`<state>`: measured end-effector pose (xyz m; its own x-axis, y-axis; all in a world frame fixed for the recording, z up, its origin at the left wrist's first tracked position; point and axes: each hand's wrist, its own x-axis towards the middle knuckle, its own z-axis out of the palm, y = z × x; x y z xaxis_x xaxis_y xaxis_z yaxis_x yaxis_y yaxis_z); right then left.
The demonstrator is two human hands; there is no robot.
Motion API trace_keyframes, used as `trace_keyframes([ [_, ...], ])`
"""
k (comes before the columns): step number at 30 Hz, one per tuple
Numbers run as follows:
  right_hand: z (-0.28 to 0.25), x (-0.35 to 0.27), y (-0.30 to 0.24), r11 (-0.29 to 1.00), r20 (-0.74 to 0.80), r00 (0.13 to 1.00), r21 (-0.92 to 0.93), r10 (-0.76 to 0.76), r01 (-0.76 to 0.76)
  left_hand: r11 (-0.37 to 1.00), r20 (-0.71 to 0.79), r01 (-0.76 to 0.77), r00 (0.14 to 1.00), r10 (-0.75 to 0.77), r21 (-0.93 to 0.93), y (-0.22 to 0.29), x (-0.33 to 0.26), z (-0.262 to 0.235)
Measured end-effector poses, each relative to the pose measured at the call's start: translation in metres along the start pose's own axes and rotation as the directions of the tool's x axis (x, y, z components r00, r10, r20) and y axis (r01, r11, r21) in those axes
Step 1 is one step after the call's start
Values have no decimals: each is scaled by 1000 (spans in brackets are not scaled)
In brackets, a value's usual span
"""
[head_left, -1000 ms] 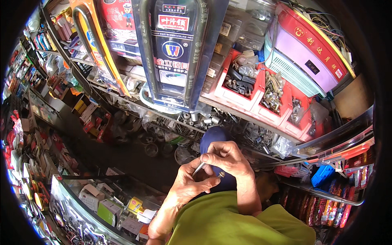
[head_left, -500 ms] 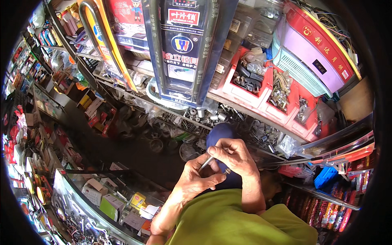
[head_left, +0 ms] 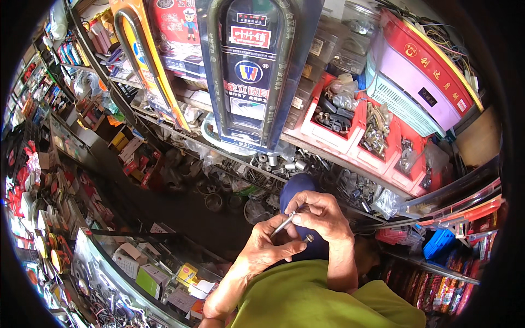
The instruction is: The person repeatedly picks up small metal lock components from a red parts tray, aligns and screws them together by hand, and returns them to the tray. The person handles multiple small parts one at a time without using tools.
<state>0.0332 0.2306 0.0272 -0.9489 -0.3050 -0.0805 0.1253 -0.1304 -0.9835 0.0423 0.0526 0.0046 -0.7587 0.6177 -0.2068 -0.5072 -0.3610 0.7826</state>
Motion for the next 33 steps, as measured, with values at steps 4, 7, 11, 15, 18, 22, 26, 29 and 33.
trace_keyframes([
  [4, 3, -2, 4, 993, -47, 998, -109, -50, 44, 1000, 5, 19, 1000, -19, 16, 1, -1, 2],
  [7, 6, -5, 4, 936, -93, 979, -322, -182, 144, 999, -4, 45, 999, -45, 12, 3, -1, 4],
  [11, 5, -8, -1, 938, -112, 976, -316, -185, 141, 999, -4, 33, 999, -33, -1, 2, -1, 4],
  [15, 4, -4, -3, 987, -318, 935, -85, -154, 134, 999, -87, -29, 996, 27, -18, 1, -1, 5],
  [18, -9, -2, -7, 940, -342, 940, 321, 4, 113, 991, -208, -131, 970, 128, 0, 4, 2, 6],
  [22, -11, -6, 5, 910, -256, 964, 413, 71, 43, 961, -286, -276, 922, 260, -16, 2, 5, 2],
  [26, 19, -2, 8, 983, -214, 973, -175, -86, 49, 930, -310, -365, 889, 337, -37, -1, 5, 5],
  [29, 16, -1, 14, 1000, -121, 993, 12, 15, -14, 909, -320, -415, 868, 380, -46, 0, 1, 6],
  [33, 3, 0, 10, 991, -95, 995, 132, 23, -11, 901, -351, -430, 853, 386, -53, 7, -1, 5],
])
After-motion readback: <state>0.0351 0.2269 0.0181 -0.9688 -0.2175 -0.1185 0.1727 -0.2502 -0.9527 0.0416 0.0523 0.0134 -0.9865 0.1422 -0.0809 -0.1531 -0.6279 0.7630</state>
